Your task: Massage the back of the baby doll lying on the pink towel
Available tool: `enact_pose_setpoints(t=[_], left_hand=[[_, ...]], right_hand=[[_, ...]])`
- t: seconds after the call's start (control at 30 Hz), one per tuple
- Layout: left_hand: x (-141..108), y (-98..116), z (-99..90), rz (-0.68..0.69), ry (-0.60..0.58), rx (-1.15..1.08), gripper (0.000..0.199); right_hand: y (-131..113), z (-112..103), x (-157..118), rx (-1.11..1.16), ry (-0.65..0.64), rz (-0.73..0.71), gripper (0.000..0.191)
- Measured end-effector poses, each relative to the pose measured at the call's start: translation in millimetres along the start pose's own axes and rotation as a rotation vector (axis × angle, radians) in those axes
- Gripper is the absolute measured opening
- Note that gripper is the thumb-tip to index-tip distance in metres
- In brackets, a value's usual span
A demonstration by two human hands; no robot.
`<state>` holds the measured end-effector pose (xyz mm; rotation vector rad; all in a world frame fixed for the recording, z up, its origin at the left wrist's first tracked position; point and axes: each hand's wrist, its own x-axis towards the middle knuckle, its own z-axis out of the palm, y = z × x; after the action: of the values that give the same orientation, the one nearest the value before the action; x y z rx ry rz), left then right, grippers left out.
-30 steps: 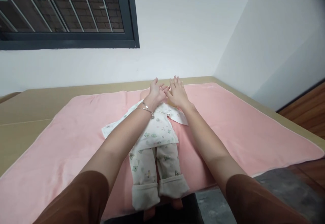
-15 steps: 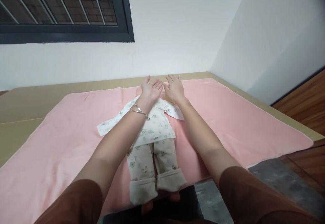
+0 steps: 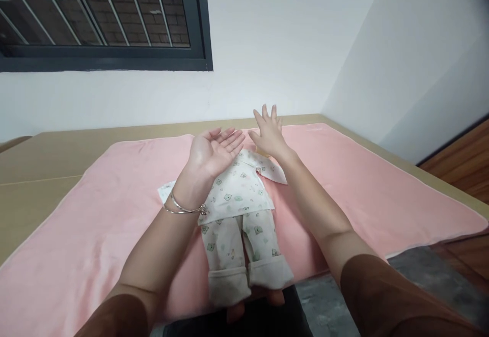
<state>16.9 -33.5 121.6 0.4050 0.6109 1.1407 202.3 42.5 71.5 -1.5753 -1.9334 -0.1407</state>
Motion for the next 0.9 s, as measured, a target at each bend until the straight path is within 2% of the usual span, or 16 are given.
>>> enact_pose_setpoints(t=[0.1,0.23,0.37,0.5,0.63,0.9], left_hand=[[-11,2,5.3,-0.001,-0.006,0.039,0.039],[-35,8,10.7,-0.051,-0.142,0.08,0.043],[-55,16,11.8,-0.007,-0.164,0.105,0.052],[-63,16,12.1,0.033,-0.148,0.09,0.059],[-66,12,15.3,0.017,-0.138,0.081,0.061],[-66,13,17.6,0.002,-0.055,0.055,0.057]], right_hand=[[-38,-17,-22,0.119,0.02,-0.167,0.066],[-88,-31,-61,0.281,-0.042,-0.334,0.066],[-116,-41,-94,0.352,-0.085,-0.445,0.071],[-124,-54,-110,0.397,-0.119,-0.577,0.08],[-120,-63,-109,0.424,-0.14,-0.603,0.075],[-119,-57,-107,0.421,-0.145,-0.63,0.074]])
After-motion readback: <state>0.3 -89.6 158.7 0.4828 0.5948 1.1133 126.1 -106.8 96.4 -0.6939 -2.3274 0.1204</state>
